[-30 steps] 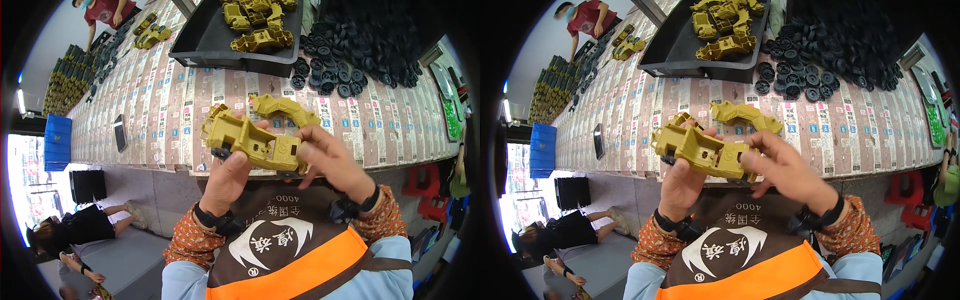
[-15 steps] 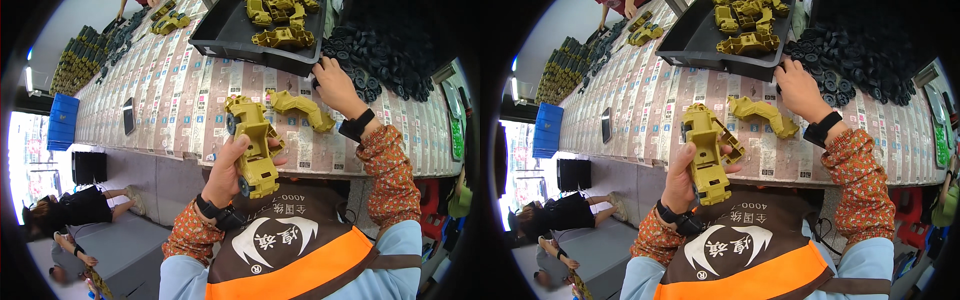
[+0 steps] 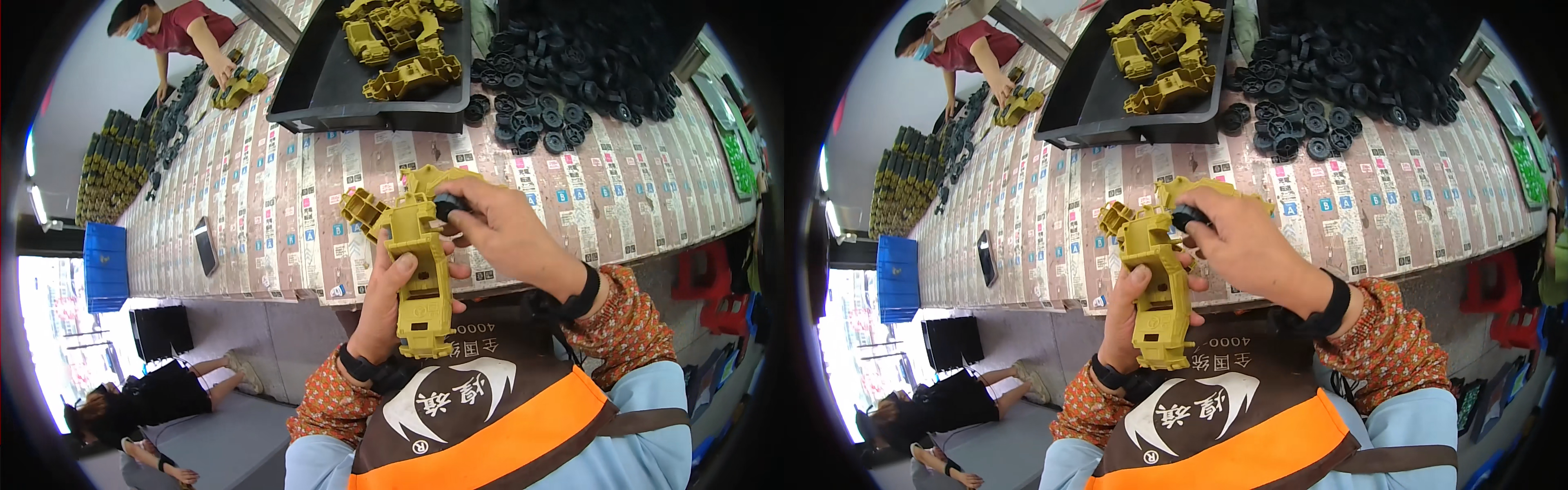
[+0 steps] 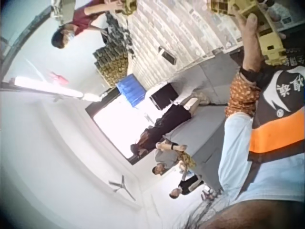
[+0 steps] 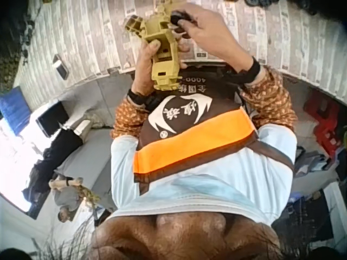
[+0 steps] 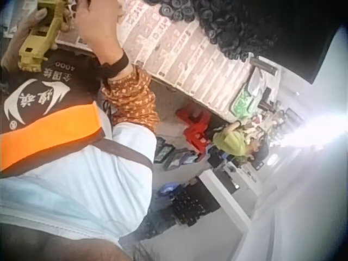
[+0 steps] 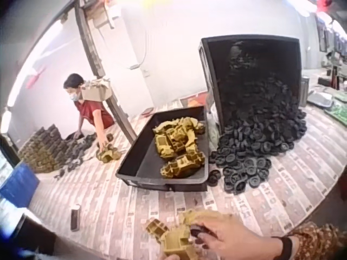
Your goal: The person assembles yellow toy trucks by attaching black wheels to the chassis. They pick up a truck body, insert a wheel into the axle, and repeat the process for all four wheels. Completed trucks are placed into a black tray on the table.
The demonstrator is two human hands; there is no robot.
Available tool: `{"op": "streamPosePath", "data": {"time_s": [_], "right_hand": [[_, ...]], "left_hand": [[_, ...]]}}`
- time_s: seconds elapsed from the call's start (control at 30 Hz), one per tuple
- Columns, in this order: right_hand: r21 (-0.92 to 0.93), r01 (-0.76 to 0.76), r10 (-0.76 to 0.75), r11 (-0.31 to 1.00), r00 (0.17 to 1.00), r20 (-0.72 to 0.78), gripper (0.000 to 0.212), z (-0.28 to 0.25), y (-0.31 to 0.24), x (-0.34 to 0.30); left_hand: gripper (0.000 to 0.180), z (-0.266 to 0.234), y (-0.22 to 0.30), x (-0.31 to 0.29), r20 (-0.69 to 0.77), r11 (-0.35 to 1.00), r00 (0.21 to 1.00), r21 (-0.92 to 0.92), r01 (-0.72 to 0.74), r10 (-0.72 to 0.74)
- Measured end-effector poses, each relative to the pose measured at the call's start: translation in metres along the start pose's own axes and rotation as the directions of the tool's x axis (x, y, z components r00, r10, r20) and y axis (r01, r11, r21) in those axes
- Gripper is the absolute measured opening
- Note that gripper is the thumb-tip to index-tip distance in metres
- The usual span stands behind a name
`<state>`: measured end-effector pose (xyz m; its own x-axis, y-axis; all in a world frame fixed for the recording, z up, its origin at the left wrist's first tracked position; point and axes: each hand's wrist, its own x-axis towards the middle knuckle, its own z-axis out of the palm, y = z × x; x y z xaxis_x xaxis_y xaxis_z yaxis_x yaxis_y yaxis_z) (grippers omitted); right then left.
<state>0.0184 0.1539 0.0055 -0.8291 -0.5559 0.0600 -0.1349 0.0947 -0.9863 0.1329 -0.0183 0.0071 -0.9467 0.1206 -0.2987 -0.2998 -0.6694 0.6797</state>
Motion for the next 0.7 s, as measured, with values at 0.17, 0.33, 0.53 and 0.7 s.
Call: {"op": "streamPosePath", "data": {"time_s": [0.17, 0.33, 0.53, 0.7], "right_hand": [[0.1, -0.075, 0.073, 0.992, 0.997, 0.024, 0.029, 0.012, 0.006, -0.014], [0.037, -0.136, 0.134, 0.99, 0.99, 0.04, 0.033, 0.013, -0.009, -0.019], [0.004, -0.037, 0.036, 0.999, 0.999, 0.022, 0.044, 0.015, 0.002, -0.027], [-0.232, 0.017, -0.018, 0.973, 1.0, -0.005, 0.056, 0.015, -0.005, -0.041]], "left_hand": [[0.067, -0.002, -0.003, 0.001, -0.001, 0.995, 0.999, 0.094, -0.032, 0.032], [0.077, 0.002, -0.008, -0.001, 0.003, 0.982, 0.998, 0.176, -0.068, 0.069], [0.079, 0.001, -0.015, 0.001, -0.001, 0.958, 0.989, 0.247, -0.143, 0.148], [0.08, -0.006, -0.026, 0.006, 0.027, 0.877, 0.965, 0.413, -0.247, 0.26]]}}
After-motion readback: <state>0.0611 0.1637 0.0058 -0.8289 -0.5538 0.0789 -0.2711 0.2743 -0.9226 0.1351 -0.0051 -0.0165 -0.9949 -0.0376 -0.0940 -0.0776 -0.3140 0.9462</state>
